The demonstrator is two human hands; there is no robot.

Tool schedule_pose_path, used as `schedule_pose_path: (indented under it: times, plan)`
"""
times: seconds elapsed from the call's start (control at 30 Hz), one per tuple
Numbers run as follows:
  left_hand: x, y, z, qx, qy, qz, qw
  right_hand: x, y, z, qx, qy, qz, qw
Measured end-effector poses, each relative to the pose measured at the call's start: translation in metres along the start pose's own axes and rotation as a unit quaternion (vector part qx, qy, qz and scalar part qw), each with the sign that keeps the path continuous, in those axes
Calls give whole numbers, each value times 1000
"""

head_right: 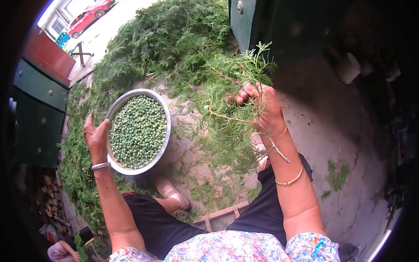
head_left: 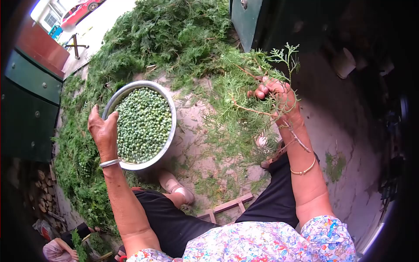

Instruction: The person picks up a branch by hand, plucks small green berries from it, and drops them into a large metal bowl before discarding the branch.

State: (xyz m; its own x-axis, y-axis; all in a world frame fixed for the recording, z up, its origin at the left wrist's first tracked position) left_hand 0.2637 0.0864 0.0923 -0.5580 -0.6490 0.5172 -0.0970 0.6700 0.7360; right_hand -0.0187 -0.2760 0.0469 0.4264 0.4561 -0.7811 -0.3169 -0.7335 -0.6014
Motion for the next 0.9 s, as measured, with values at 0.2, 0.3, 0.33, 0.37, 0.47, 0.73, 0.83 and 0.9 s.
schedule_pose_path:
  times: [0.2,0.3,0.33,0.37,0.47,0.73,0.83,0.9]
  plan:
    - [68,-41,29,-173,153,530,816,8,-7,0,-44,8,31,999]
    - [119,-85,62,-327,159,570,737,9,-21,0,-81,26,20,996]
    - [132,-92,69,-351,149,550,743,9,-22,2,-60,1,30,998]
    - [140,-98,72,-369,128,513,764,11,-20,3,-39,-23,41,998]
    - [147,-108,75,-360,135,511,768,14,-26,4,-51,-7,25,998]
    - [150,-128,80,-433,171,460,756,8,-41,1,-30,-73,149,986]
    - [149,-135,91,-460,192,406,766,-1,-33,-2,-16,-51,191,980]
    - [142,-135,94,-404,280,421,762,-10,-28,-2,-3,-31,270,962]
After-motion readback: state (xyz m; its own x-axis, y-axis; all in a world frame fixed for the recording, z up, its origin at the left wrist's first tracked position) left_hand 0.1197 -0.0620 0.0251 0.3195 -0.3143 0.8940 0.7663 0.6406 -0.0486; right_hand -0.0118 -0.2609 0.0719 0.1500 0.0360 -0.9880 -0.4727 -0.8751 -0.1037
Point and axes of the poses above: each hand's wrist, its own z-axis away from the middle knuckle, its own y-axis out of the back of the hand, x = y × z, the point moved 8 cm from there along -z, towards the middle knuckle, and after that the axes turned 10 degrees about -x, right-handed, at the moved point
